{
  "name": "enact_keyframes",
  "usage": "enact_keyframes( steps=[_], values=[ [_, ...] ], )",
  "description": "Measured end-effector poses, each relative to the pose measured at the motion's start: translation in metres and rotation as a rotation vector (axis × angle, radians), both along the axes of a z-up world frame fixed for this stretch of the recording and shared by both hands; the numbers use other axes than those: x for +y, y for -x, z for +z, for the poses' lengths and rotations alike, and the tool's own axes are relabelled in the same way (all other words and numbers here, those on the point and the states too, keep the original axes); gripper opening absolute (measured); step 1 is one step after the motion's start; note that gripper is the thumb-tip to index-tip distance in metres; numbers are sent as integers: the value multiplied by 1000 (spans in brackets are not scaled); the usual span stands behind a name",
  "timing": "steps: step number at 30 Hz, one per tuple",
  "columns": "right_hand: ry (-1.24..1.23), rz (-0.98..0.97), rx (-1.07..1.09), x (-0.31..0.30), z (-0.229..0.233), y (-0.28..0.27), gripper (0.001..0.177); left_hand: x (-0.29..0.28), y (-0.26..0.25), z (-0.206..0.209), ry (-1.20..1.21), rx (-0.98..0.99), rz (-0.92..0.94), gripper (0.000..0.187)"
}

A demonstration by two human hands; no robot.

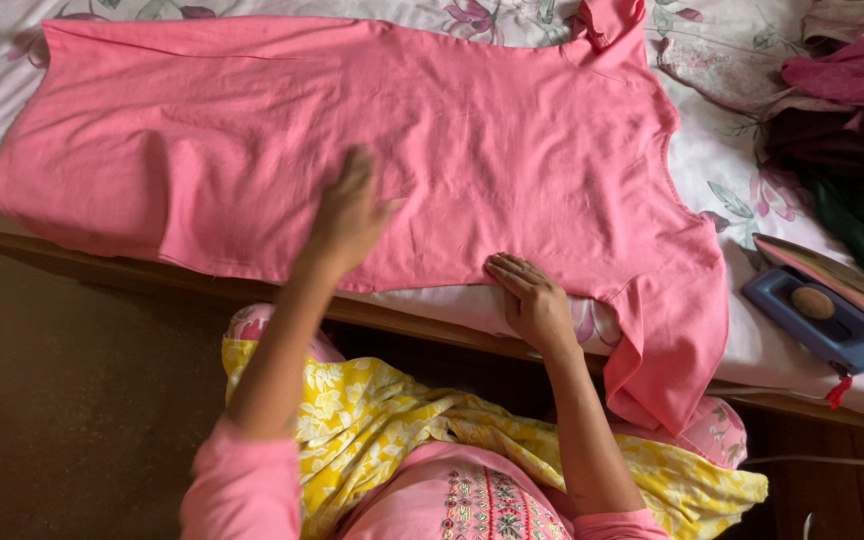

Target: The person irons a pink dress laid out on a bed. They smooth the fabric with their hands, use a blue iron to press the main body and sleeves, and then fold the garment. The person also adjusts the dress to align an embroidered band before continuing to iron.

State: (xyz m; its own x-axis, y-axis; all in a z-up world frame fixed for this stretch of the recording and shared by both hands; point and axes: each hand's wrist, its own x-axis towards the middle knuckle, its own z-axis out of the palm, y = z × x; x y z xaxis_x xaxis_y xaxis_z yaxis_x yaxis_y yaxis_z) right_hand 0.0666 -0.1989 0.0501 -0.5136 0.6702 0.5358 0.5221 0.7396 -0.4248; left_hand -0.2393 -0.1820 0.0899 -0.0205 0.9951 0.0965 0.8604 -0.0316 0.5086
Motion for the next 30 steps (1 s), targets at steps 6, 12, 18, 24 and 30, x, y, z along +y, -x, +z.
enact_keyframes(
  steps=[6, 12, 18, 24, 30],
  values=[
    [-27, -22, 10, 1, -4, 2, 34, 76, -48, -19, 364, 273, -13, 89],
    [-23, -27, -3, 2, -11, -3, 36, 69, 74, -76, 274, 387, 220, 88],
    [-29, -38, -6, 2, -15, -4, 36, 51, 181, -93, 225, 477, 577, 88],
    [-49, -24, -18, 4, -13, -5, 38, 61, 13, -48, 111, 288, 147, 89],
    [29, 9, 27, -2, -16, -16, 39, 62, -141, -39, 260, 277, -318, 86]
  ],
)
